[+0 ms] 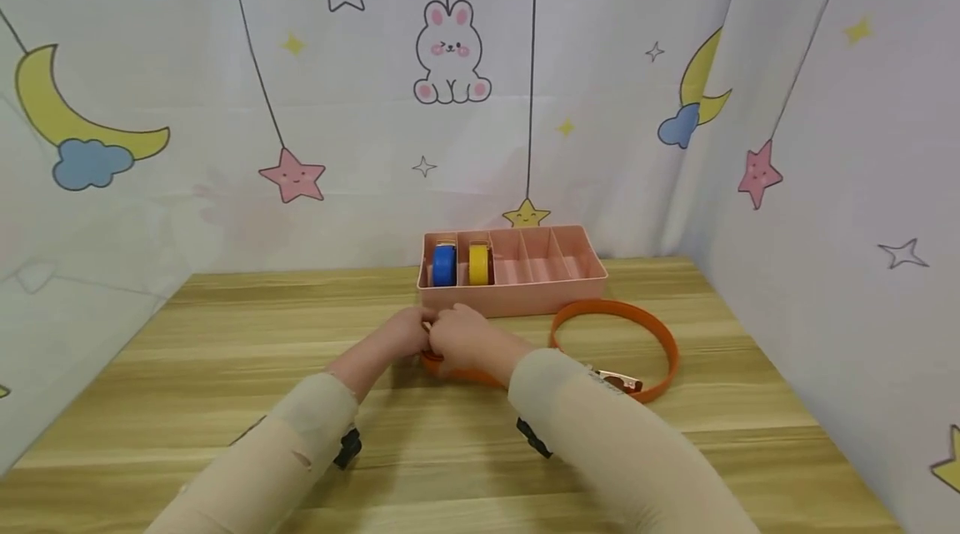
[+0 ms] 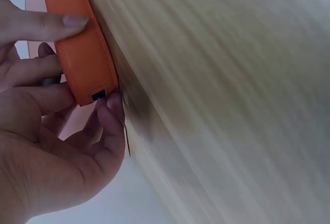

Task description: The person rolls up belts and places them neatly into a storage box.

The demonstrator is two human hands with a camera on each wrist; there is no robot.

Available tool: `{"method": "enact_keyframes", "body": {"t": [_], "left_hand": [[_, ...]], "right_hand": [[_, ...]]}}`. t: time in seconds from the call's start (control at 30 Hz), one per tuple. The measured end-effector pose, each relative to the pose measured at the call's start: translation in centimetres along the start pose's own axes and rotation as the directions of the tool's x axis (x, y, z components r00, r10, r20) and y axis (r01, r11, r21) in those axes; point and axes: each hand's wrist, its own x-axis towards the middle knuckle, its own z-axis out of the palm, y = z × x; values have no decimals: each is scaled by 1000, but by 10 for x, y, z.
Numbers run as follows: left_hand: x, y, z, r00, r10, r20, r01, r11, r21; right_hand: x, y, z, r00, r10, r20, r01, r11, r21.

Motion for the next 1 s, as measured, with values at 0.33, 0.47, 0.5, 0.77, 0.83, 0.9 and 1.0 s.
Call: {"method": "enact_keyframes", "body": {"t": [0.33, 0.47, 0.5, 0.77, 0.83, 0.9, 1.0], "left_hand": [[3, 2, -3, 995, 75, 70, -78, 996, 45], [4, 1, -3, 990, 78, 117, -81, 996, 21], [4, 0, -3, 989, 79, 127, -81, 997, 12], [4, -6, -4, 985, 76, 157, -77, 997, -3], [4, -7, -4, 988, 74, 137, -76, 997, 6], [4, -7, -4, 991, 78, 111, -80, 997, 18], [3, -7, -3, 996, 68, 60, -71, 996, 45]], "right_hand": [[-18, 9, 0, 999, -42, 11, 42, 997, -67], [-24, 16, 1, 999, -44, -2, 43, 995, -90], [-25, 18, 1, 999, -52, -13, 51, 994, -98], [-18, 16, 5, 988, -140, -62, 132, 985, -111], [-16, 13, 5, 990, -128, -53, 123, 988, -96], [-14, 11, 6, 994, -103, -43, 100, 992, -83], [-12, 9, 6, 996, -72, -42, 69, 995, -78]]}}
